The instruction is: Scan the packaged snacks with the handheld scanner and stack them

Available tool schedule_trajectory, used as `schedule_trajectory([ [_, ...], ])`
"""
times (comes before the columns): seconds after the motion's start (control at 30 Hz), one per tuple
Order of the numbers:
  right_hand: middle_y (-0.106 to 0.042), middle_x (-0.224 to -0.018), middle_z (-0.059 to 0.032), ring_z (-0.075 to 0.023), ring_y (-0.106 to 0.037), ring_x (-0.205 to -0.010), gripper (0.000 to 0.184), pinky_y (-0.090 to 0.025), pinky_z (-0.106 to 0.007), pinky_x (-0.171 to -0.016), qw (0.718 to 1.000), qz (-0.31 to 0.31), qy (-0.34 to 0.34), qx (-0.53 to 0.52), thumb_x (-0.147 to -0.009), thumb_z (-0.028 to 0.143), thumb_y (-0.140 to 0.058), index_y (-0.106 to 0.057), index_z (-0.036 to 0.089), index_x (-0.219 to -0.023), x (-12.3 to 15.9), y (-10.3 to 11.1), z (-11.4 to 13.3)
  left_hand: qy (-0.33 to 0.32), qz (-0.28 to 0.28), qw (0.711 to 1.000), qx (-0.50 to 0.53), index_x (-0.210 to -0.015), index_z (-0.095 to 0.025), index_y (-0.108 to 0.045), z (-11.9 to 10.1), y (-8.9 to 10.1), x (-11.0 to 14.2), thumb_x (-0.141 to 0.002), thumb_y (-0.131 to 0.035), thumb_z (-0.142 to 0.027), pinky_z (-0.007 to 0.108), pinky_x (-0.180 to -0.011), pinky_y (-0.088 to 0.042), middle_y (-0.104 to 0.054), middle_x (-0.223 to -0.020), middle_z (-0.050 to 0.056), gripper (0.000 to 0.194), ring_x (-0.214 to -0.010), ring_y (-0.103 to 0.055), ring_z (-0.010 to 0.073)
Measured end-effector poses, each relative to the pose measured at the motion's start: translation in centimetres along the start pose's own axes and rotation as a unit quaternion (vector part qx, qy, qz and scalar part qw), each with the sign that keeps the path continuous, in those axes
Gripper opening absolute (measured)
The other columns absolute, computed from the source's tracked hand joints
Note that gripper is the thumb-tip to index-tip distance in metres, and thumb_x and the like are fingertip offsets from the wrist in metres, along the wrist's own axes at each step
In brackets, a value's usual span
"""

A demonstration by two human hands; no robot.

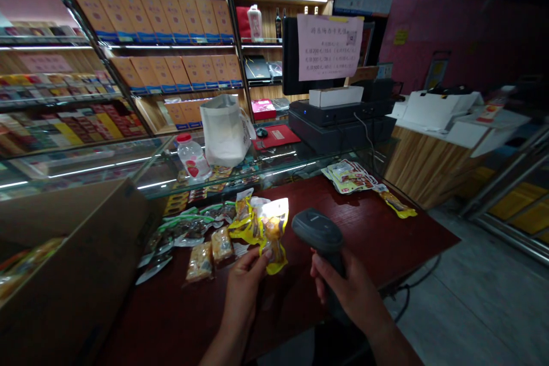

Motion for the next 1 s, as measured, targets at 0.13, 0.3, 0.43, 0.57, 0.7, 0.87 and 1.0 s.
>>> schedule_trajectory([
  [0.13, -0.056, -0.054, 0.0004, -0.011, -0.052, -0.046, 0.053, -0.042, -0.022, -0.048, 1.0, -0.011, 0.004, -0.001, -0.086, 0.065, -0.054, -0.057, 0.012, -0.089, 0.0, 0.9, -0.2, 0.002, -0.007, 1.0, -0.009, -0.085, -0.011, -0.072, 0.1, -0.6, 0.0, -0.048, -0.091, -0.043, 0.02, -0.063, -0.051, -0.071, -0.078, 0.003, 0.052, -0.066, -0.063, 0.0126],
  [0.3, -0.057, -0.056, 0.0007, -0.0112, -0.053, -0.046, 0.051, -0.044, -0.022, -0.049, 0.999, -0.04, 0.003, -0.024, -0.086, 0.063, -0.056, -0.056, 0.012, -0.093, 0.0, 3.2, -0.5, 0.044, 0.019, 0.999, 0.011, -0.084, -0.012, -0.071, 1.4, -3.4, -0.5, -0.045, -0.092, -0.04, 0.021, -0.063, -0.052, -0.07, -0.076, 0.002, 0.053, -0.064, -0.063, 0.0118],
  [0.43, -0.061, -0.067, -0.001, -0.0095, -0.052, -0.047, 0.053, -0.042, -0.022, -0.046, 0.984, -0.162, 0.02, -0.066, -0.082, 0.061, -0.063, -0.057, 0.012, -0.101, 0.4, 8.9, -0.4, 0.112, 0.121, 0.986, 0.019, -0.086, -0.01, -0.073, 3.8, -9.0, -1.0, -0.047, -0.092, -0.041, 0.021, -0.066, -0.052, -0.073, -0.085, 0.008, 0.053, -0.074, -0.068, 0.0155],
  [0.57, -0.062, -0.075, -0.0025, -0.0093, -0.052, -0.049, 0.053, -0.042, -0.022, -0.044, 0.948, -0.284, 0.067, -0.126, -0.079, 0.06, -0.068, -0.056, 0.014, -0.104, 1.9, 15.4, 0.5, 0.177, 0.225, 0.958, 0.024, -0.088, -0.007, -0.072, 6.9, -16.0, -1.0, -0.061, -0.087, -0.034, 0.022, -0.067, -0.053, -0.072, -0.088, 0.012, 0.041, -0.075, -0.067, 0.016],
  [0.7, -0.062, -0.073, -0.0026, -0.011, -0.053, -0.049, 0.057, -0.044, -0.023, -0.045, 0.92, -0.346, 0.093, -0.158, -0.075, 0.057, -0.073, -0.057, 0.014, -0.107, 3.8, 19.1, 1.3, 0.233, 0.256, 0.937, 0.038, -0.09, -0.004, -0.069, 9.5, -22.5, -1.5, -0.073, -0.074, -0.014, 0.029, -0.073, -0.056, -0.071, -0.096, 0.016, 0.02, -0.08, -0.068, 0.0197],
  [0.87, -0.062, -0.073, -0.0033, -0.0115, -0.053, -0.05, 0.058, -0.044, -0.023, -0.044, 0.912, -0.366, 0.093, -0.162, -0.072, 0.058, -0.074, -0.057, 0.014, -0.106, 4.9, 20.2, 1.6, 0.291, 0.252, 0.922, 0.049, -0.103, -0.002, -0.062, 12.0, -28.5, -2.5, -0.083, -0.057, -0.004, 0.029, -0.073, -0.057, -0.069, -0.096, 0.015, 0.02, -0.076, -0.068, 0.0174],
  [1.0, -0.063, -0.074, -0.0035, -0.0112, -0.053, -0.049, 0.056, -0.043, -0.023, -0.044, 0.915, -0.364, 0.092, -0.151, -0.074, 0.057, -0.074, -0.057, 0.014, -0.106, 5.0, 20.4, 1.7, 0.311, 0.236, 0.919, 0.054, -0.111, -0.005, -0.057, 13.2, -31.5, -3.4, -0.089, -0.051, -0.003, 0.028, -0.073, -0.056, -0.066, -0.096, 0.01, 0.023, -0.076, -0.066, 0.0137],
])
Point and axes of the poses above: each hand's wrist, its own x-axis away from the middle knuckle, its own y-axis out of the back of the hand, z = x × y, the point moved 10 cm from there along -x, towards the middle knuckle
